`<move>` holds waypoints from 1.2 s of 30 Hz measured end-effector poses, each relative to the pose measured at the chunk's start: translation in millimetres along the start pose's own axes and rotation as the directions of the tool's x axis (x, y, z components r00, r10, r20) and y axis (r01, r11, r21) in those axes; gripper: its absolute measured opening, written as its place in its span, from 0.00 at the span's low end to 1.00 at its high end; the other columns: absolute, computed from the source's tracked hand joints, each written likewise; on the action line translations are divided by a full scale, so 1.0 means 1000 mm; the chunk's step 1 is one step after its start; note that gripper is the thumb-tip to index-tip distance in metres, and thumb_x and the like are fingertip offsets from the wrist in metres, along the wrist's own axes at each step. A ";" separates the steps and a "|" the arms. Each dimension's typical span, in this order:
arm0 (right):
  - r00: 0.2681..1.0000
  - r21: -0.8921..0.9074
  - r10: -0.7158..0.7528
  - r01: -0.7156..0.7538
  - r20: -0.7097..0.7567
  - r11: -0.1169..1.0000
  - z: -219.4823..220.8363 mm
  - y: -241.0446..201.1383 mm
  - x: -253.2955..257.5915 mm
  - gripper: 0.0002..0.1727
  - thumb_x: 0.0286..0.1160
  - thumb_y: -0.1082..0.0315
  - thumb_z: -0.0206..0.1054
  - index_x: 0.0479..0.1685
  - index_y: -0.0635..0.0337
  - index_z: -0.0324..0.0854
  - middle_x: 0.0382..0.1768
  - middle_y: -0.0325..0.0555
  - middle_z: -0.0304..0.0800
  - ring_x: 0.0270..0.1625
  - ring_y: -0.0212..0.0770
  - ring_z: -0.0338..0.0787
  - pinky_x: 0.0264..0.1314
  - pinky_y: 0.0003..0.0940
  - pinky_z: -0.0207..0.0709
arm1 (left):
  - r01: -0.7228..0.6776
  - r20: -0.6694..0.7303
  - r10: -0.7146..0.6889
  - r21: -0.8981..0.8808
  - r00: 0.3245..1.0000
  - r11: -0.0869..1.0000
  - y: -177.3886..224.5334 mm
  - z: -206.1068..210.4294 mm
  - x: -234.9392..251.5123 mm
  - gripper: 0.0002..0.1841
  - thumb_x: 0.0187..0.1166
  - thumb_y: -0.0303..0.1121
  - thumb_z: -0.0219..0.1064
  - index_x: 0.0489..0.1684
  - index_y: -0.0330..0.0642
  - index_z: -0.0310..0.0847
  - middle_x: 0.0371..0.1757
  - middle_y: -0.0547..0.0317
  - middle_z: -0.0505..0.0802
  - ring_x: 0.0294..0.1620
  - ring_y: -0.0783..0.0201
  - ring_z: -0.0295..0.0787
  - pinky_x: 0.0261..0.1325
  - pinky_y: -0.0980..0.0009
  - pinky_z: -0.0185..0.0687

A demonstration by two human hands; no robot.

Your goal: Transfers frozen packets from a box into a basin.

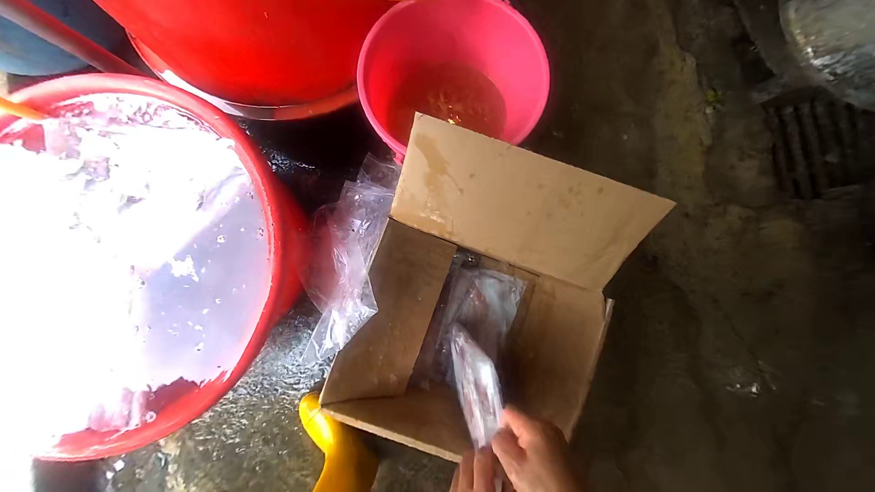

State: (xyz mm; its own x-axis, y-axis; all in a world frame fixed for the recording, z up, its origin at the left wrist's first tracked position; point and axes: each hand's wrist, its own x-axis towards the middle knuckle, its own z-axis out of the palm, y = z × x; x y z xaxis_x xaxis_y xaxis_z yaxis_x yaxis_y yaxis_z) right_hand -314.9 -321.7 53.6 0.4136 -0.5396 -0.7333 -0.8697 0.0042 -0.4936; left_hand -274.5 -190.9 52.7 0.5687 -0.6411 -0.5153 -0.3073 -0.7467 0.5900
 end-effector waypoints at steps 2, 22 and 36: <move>0.999 0.085 0.005 -0.001 -0.046 0.996 0.009 0.019 0.000 0.09 0.65 0.62 0.66 0.23 0.55 0.83 0.16 0.41 0.80 0.22 0.42 0.83 0.25 0.49 0.76 | -0.033 -0.056 0.035 0.031 0.998 0.999 0.004 0.010 0.005 0.11 0.73 0.35 0.70 0.42 0.37 0.92 0.39 0.48 0.95 0.40 0.51 0.96 0.42 0.53 0.93; 0.943 0.308 -0.259 0.315 -0.208 0.898 0.054 0.042 -0.021 0.24 0.69 0.64 0.78 0.66 0.61 0.86 0.63 0.50 0.90 0.64 0.37 0.90 0.64 0.33 0.88 | 0.109 -0.066 -0.115 -0.088 0.991 0.990 -0.010 -0.032 0.020 0.09 0.76 0.31 0.72 0.44 0.36 0.93 0.36 0.54 0.96 0.34 0.65 0.95 0.44 0.63 0.94; 0.935 -0.137 -0.273 0.247 -0.226 0.959 0.052 0.018 -0.034 0.12 0.63 0.60 0.77 0.40 0.58 0.91 0.41 0.47 0.93 0.43 0.43 0.94 0.43 0.40 0.90 | 0.499 0.408 -0.300 -0.580 0.862 0.644 -0.043 -0.047 0.044 0.09 0.71 0.34 0.79 0.32 0.37 0.87 0.29 0.56 0.92 0.32 0.64 0.90 0.42 0.65 0.89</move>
State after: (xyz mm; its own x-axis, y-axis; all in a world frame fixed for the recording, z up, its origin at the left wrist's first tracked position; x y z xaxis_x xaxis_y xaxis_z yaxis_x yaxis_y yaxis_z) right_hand -331.1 -259.4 45.3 0.5634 -0.6960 -0.4452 -0.7688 -0.2445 -0.5909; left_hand -200.9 -178.8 33.8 0.2712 -0.4010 -0.8750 0.5280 -0.6981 0.4835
